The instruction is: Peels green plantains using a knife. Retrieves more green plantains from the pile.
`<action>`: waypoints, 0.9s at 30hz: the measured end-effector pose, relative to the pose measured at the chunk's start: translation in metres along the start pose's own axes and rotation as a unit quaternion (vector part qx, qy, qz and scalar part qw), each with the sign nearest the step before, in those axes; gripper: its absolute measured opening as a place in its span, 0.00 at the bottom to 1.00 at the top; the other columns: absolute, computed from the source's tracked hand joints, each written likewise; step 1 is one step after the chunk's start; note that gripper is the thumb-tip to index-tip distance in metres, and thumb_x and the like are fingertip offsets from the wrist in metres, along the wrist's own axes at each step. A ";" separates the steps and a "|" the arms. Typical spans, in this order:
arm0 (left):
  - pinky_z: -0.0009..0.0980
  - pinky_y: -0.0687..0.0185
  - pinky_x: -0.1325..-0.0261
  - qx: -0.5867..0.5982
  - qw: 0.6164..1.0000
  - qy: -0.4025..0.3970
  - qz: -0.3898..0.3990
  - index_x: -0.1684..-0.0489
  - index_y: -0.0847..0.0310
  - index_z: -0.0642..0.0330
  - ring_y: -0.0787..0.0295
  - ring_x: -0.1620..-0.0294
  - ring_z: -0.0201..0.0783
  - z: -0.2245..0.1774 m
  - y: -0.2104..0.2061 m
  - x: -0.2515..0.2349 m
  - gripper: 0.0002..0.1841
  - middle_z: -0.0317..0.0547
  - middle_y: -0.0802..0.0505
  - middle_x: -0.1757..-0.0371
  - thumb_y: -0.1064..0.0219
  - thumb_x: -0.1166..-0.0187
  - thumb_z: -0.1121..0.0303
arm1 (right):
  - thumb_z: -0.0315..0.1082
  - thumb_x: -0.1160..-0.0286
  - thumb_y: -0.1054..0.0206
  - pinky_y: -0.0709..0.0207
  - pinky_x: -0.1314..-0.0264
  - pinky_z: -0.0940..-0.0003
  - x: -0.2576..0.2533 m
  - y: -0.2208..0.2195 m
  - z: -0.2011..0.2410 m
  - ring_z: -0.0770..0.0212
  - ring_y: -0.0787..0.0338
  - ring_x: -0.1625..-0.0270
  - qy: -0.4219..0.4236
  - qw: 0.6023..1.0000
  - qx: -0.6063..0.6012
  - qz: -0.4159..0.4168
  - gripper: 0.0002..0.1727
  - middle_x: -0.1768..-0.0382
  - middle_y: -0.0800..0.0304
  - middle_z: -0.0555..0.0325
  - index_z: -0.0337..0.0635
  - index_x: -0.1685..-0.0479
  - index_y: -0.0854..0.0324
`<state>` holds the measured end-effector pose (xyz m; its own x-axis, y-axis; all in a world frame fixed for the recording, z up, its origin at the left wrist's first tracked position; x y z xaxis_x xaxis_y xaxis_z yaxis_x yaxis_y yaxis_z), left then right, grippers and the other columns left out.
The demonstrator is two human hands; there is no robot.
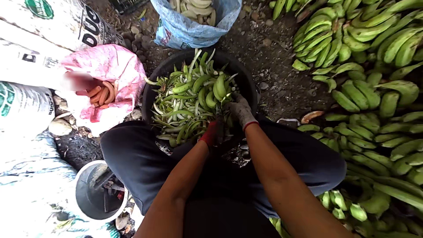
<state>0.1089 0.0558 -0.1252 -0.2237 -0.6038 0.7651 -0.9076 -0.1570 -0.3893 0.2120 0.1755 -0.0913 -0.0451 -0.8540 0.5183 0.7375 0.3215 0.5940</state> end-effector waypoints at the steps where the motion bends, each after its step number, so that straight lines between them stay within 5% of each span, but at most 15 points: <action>1: 0.34 0.17 0.74 0.006 1.000 -0.003 0.004 0.53 0.24 0.61 0.21 0.80 0.37 0.004 0.002 -0.008 0.25 0.42 0.20 0.77 0.58 0.05 0.48 | 0.39 0.33 0.26 0.26 0.28 0.36 0.002 -0.001 -0.001 0.47 0.18 0.27 -0.004 1.000 0.006 0.002 0.32 0.30 0.16 0.48 0.52 0.23 0.23; 4: 0.36 0.14 0.69 0.044 0.998 -0.029 0.031 0.42 0.24 0.61 0.15 0.73 0.38 0.014 0.003 -0.007 0.23 0.45 0.14 0.70 0.56 0.05 0.50 | 0.38 0.35 0.25 0.24 0.30 0.36 0.003 0.000 -0.003 0.47 0.16 0.31 -0.005 1.000 -0.008 0.001 0.32 0.33 0.14 0.48 0.52 0.24 0.22; 7: 0.34 0.15 0.66 0.023 0.999 0.043 -0.025 0.45 0.23 0.54 0.18 0.73 0.36 0.017 -0.002 0.003 0.23 0.41 0.17 0.71 0.57 0.05 0.47 | 0.38 0.36 0.24 0.23 0.31 0.37 0.004 0.002 -0.005 0.48 0.15 0.31 -0.007 0.999 -0.034 -0.011 0.33 0.33 0.14 0.49 0.53 0.24 0.22; 10: 0.34 0.19 0.73 0.064 0.997 0.007 0.049 0.51 0.24 0.57 0.21 0.78 0.36 0.018 0.003 -0.016 0.22 0.41 0.20 0.75 0.55 0.06 0.49 | 0.38 0.34 0.25 0.21 0.37 0.38 0.017 0.001 -0.010 0.48 0.14 0.34 0.003 0.999 -0.051 -0.007 0.33 0.33 0.14 0.49 0.55 0.23 0.24; 12: 0.30 0.18 0.73 0.104 0.990 -0.003 0.099 0.53 0.25 0.57 0.20 0.78 0.33 0.007 -0.007 0.013 0.21 0.39 0.19 0.76 0.57 0.05 0.51 | 0.35 0.33 0.25 0.17 0.39 0.43 0.013 0.002 -0.014 0.51 0.11 0.39 -0.003 0.997 -0.076 -0.015 0.31 0.38 0.12 0.49 0.52 0.25 0.22; 13: 0.27 0.21 0.76 0.084 0.995 0.010 0.055 0.55 0.25 0.54 0.24 0.80 0.31 -0.003 -0.014 0.037 0.22 0.36 0.22 0.78 0.57 0.05 0.49 | 0.34 0.34 0.25 0.17 0.39 0.45 0.014 0.004 -0.014 0.53 0.11 0.40 -0.003 0.995 -0.094 -0.022 0.31 0.38 0.11 0.50 0.50 0.26 0.22; 15: 0.26 0.22 0.75 0.047 0.998 0.006 0.034 0.50 0.23 0.53 0.24 0.78 0.29 -0.004 -0.016 0.051 0.22 0.35 0.21 0.75 0.56 0.06 0.47 | 0.36 0.35 0.24 0.18 0.39 0.43 0.023 0.007 -0.015 0.51 0.12 0.39 -0.009 0.994 -0.105 -0.036 0.32 0.37 0.12 0.51 0.54 0.25 0.22; 18: 0.29 0.16 0.60 0.036 0.996 -0.028 0.072 0.36 0.21 0.53 0.17 0.64 0.29 0.007 -0.006 0.033 0.22 0.38 0.13 0.61 0.54 0.06 0.49 | 0.41 0.34 0.24 0.19 0.48 0.36 0.041 0.002 -0.027 0.46 0.12 0.42 -0.014 0.993 -0.108 -0.044 0.33 0.37 0.13 0.50 0.62 0.23 0.24; 19: 0.29 0.15 0.59 0.073 0.992 -0.038 0.094 0.37 0.22 0.54 0.16 0.64 0.30 0.012 -0.010 0.025 0.21 0.38 0.14 0.62 0.55 0.05 0.50 | 0.41 0.34 0.24 0.18 0.48 0.38 0.041 0.002 -0.030 0.47 0.11 0.43 -0.015 0.992 -0.114 -0.046 0.33 0.37 0.12 0.50 0.62 0.23 0.25; 22: 0.31 0.17 0.71 0.240 0.960 0.012 0.142 0.62 0.23 0.54 0.20 0.77 0.34 0.024 -0.031 0.020 0.26 0.39 0.19 0.78 0.58 0.06 0.45 | 0.39 0.33 0.24 0.16 0.50 0.43 0.042 0.007 -0.032 0.50 0.10 0.46 -0.018 0.986 -0.153 -0.055 0.33 0.40 0.11 0.52 0.62 0.23 0.25; 27: 0.28 0.20 0.72 0.265 0.949 0.007 0.169 0.64 0.25 0.52 0.22 0.77 0.32 0.028 -0.034 0.006 0.24 0.36 0.21 0.78 0.59 0.06 0.47 | 0.41 0.32 0.24 0.17 0.63 0.49 0.052 0.004 -0.035 0.53 0.11 0.61 -0.042 0.981 -0.179 -0.062 0.30 0.51 0.09 0.51 0.58 0.27 0.24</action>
<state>0.1486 0.0361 -0.1219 -0.4797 -0.6793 0.5555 -0.4780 -0.3286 -0.8146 0.2362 0.1177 -0.0833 -0.1942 -0.8361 0.5131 0.9116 0.0393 0.4091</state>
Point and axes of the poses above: each hand's wrist, its own x-axis away from the middle knuckle, its own y-axis out of the back of the hand, z = x × y, the point moved 7 cm from there along -x, towards the middle knuckle
